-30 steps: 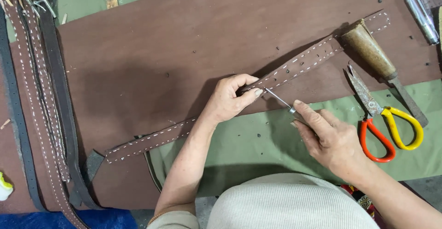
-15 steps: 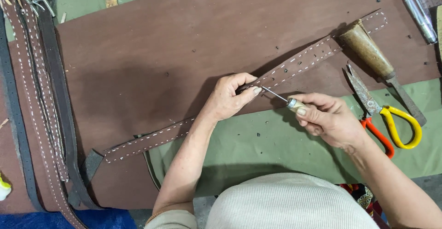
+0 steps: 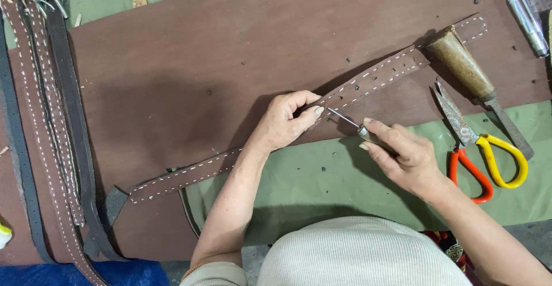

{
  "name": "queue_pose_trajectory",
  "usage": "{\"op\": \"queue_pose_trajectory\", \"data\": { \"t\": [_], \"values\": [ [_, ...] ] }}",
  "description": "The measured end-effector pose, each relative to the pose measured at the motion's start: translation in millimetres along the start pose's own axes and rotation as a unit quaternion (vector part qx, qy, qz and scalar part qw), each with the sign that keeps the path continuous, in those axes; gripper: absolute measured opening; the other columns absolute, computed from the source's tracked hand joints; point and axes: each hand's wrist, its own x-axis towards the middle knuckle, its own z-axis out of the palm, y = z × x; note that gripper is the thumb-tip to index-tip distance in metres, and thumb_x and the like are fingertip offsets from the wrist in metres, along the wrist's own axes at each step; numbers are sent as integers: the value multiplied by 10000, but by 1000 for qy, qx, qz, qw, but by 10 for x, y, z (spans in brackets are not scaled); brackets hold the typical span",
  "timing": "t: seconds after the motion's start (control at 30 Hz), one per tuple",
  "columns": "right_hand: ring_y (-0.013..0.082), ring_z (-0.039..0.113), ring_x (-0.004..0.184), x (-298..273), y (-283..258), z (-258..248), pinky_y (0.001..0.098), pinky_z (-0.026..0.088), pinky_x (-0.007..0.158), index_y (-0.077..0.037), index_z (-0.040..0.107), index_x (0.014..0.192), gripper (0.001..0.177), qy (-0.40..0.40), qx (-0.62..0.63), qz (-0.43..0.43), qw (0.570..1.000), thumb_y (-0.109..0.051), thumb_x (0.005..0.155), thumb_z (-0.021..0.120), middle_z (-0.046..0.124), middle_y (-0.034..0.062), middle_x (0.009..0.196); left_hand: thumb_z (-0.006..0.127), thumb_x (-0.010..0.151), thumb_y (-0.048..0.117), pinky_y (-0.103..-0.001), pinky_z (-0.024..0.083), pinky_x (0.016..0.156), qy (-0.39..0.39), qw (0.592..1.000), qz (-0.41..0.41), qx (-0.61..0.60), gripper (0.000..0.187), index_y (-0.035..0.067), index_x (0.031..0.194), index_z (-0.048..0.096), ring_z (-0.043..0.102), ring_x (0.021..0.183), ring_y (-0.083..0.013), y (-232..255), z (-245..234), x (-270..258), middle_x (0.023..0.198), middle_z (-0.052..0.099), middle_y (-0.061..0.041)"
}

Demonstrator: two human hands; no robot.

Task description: Punching holes into a leather strap using an awl and a hammer on a workbench.

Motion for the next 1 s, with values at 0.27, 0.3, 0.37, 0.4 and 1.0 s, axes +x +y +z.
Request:
{"op": "queue_pose_trajectory", "data": {
  "t": [0.27, 0.3, 0.37, 0.4, 1.0],
  "values": [
    [40, 509, 506, 44, -56, 91, 206, 428, 397, 30, 692, 1235, 349, -17, 424, 222, 878, 54, 888, 713, 678, 118, 664, 675, 958, 124, -272, 505, 708, -7, 1000, -1, -2, 72, 98, 936, 739, 534, 709, -73, 101, -27, 10, 634, 646, -26],
    [43, 487, 473, 64, -78, 106, 198, 396, 378, 38, 689, 1224, 324, -11, 482, 241, 842, 59, 901, 697, 664, 137, 654, 676, 960, 125, -273, 502, 710, -9, 1000, 0, -4, 72, 94, 937, 737, 525, 721, -71, 108, -38, 9, 641, 647, -29],
    [42, 484, 474, 83, -34, 114, 189, 388, 385, 24, 695, 1227, 322, -19, 500, 240, 832, 58, 907, 690, 672, 143, 656, 679, 964, 140, -276, 507, 718, -8, 1000, -3, -7, 75, 101, 945, 740, 523, 730, -69, 114, -47, 7, 653, 651, -24],
    [40, 481, 474, 89, -12, 119, 180, 380, 392, 9, 701, 1229, 320, -26, 517, 241, 821, 57, 913, 682, 679, 148, 657, 682, 968, 156, -278, 511, 725, -8, 1000, -7, -11, 78, 109, 953, 743, 521, 740, -67, 112, -50, 3, 666, 656, -20],
    [99, 538, 530, 111, 130, 20, 196, 427, 443, 40, 639, 1347, 383, -105, 649, 261, 706, 39, 968, 588, 659, 257, 762, 775, 911, 50, -306, 590, 878, 100, 991, 87, -32, 293, 102, 1197, 743, 686, 945, -94, 47, 119, -73, 988, 737, -42]
  ]
}}
